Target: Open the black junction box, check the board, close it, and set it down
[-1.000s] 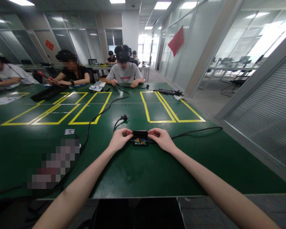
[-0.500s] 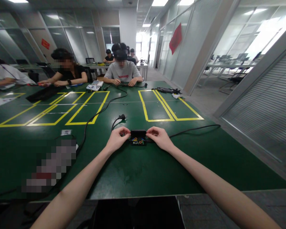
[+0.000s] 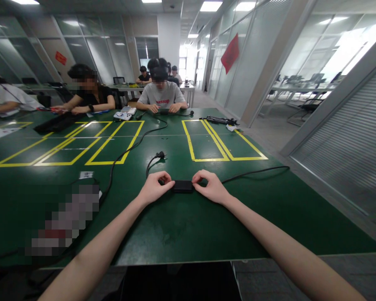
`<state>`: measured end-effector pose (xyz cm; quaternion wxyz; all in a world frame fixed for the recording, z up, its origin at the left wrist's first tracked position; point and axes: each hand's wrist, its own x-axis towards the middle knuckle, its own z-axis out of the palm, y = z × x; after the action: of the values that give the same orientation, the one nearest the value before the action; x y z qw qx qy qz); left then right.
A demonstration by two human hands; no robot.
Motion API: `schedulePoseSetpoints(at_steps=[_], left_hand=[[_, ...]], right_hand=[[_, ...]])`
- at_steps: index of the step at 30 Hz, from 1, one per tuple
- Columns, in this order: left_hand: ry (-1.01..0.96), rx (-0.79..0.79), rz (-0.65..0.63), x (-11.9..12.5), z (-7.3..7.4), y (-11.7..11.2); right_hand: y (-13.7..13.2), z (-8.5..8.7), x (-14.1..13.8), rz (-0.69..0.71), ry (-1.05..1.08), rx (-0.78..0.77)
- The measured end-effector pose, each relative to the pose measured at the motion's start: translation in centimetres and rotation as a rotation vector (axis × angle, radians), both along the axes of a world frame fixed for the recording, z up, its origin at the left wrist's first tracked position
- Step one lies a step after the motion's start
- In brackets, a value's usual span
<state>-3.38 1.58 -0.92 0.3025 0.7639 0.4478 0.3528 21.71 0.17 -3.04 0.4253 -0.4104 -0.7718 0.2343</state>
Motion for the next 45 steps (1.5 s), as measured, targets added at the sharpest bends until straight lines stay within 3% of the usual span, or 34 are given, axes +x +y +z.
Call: schedulePoseSetpoints(at_steps=[8, 15, 23, 30, 35, 45], left_hand=[[0.053, 0.036, -0.059, 0.1, -0.6, 0.2], [0.309, 0.201, -0.066, 0.5, -1.1, 0.2], [0.691, 0.405, -0.115, 2.0, -0.7, -0.5], [0.651, 0.476, -0.17, 2.1, -0.9, -0.8], [0.653, 0.458, -0.171, 2.2, -0.9, -1.0], [0.66, 0.412, -0.236, 3.0, -0.4, -2.0]], right_hand=[[-0.1, -0.2, -0.1, -0.011, -0.116, 0.052], [0.0, -0.4, -0.1, 0.05, -0.232, 0.03], [-0.5, 0.2, -0.2, 0.14, -0.168, 0.089], [-0.9, 0.5, -0.6, -0.007, -0.253, 0.037], [-0.4, 0.2, -0.7, 0.045, -0.343, 0.005], [-0.6, 0.4, -1.1, -0.024, -0.502, 0.022]])
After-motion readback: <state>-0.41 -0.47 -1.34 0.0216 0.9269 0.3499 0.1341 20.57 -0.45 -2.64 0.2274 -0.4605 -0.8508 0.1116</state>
